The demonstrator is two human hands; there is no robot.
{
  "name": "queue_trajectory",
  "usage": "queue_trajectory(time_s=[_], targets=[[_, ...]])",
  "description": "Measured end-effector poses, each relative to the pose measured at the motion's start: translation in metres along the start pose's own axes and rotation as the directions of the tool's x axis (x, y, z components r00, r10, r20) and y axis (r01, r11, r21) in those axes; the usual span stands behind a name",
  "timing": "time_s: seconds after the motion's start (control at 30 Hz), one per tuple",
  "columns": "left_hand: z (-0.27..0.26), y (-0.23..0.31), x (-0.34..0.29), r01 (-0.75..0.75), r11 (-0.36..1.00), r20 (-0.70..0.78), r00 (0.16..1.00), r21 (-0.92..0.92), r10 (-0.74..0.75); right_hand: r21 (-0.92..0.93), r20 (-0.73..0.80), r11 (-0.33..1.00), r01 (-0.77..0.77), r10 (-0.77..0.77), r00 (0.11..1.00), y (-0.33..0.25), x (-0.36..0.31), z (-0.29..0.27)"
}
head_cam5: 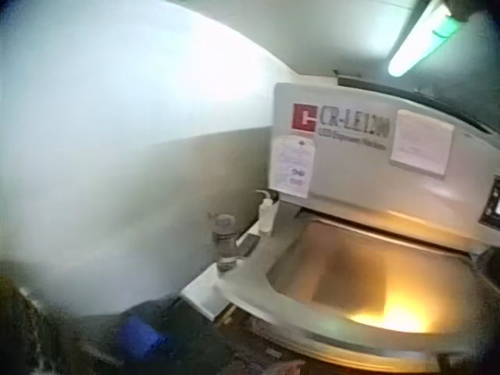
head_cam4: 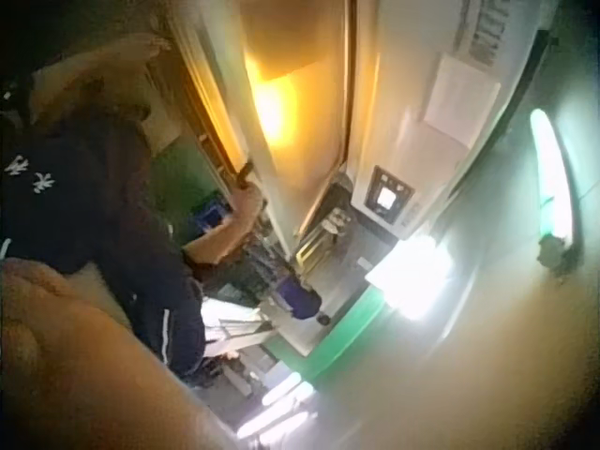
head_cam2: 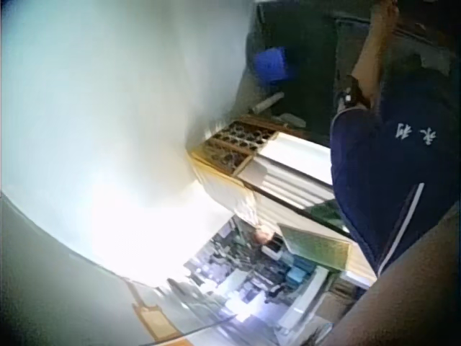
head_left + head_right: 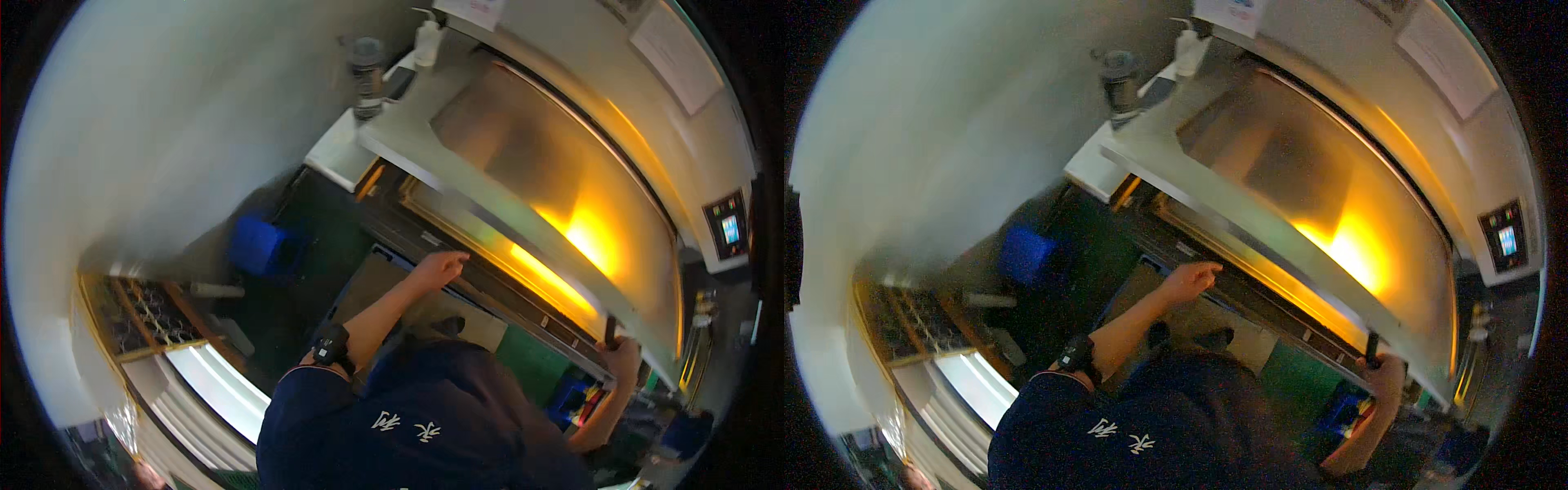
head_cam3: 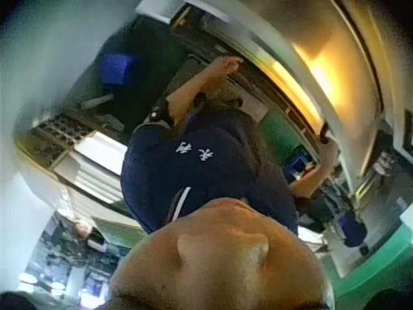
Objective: Placing PCB panels and film into a light exposure machine for processing.
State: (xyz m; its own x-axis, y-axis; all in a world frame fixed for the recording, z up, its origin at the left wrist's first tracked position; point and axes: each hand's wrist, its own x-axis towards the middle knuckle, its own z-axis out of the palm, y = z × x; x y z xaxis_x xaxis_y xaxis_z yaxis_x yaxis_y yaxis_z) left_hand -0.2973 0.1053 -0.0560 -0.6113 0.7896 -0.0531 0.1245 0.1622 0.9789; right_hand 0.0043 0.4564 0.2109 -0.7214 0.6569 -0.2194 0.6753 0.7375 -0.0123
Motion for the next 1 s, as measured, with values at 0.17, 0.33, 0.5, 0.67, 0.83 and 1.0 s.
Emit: queue_trajectory(time_s=[0.17, 0.33, 0.5, 0.67, 0.83, 1.0], targets=[[0.011, 0.012, 0.115, -0.055, 0.915, -0.34, 0.918, 0.401, 0.204, 0.031, -0.286, 0.998, 0.053, -0.042, 0.957, 0.003, 0.002, -0.057], [0.013, -0.008, 0.222, 0.35, 0.803, -0.57, 0.822, 0.483, -0.016, -0.151, -0.656, 0.931, 0.333, -0.346, 0.671, 0.011, 0.034, -0.088], [0.057, 0.037, 0.269, 0.607, 0.582, -0.6, 0.764, 0.541, -0.239, -0.442, -0.801, 0.82, 0.364, -0.543, 0.251, 0.018, 0.06, -0.122], [0.055, 0.053, 0.282, 0.677, 0.446, -0.615, 0.73, 0.586, -0.3, -0.523, -0.759, 0.799, 0.296, -0.595, 0.266, 0.059, 0.073, -0.152], [0.016, 0.057, 0.291, 0.689, 0.321, -0.579, 0.722, 0.65, -0.379, -0.643, -0.699, 0.749, 0.157, -0.659, 0.279, 0.084, 0.092, -0.189], [-0.069, 0.005, 0.295, 0.581, 0.389, -0.491, 0.813, 0.715, -0.313, -0.529, -0.818, 0.844, 0.088, -0.535, 0.211, 0.071, 0.121, -0.222]])
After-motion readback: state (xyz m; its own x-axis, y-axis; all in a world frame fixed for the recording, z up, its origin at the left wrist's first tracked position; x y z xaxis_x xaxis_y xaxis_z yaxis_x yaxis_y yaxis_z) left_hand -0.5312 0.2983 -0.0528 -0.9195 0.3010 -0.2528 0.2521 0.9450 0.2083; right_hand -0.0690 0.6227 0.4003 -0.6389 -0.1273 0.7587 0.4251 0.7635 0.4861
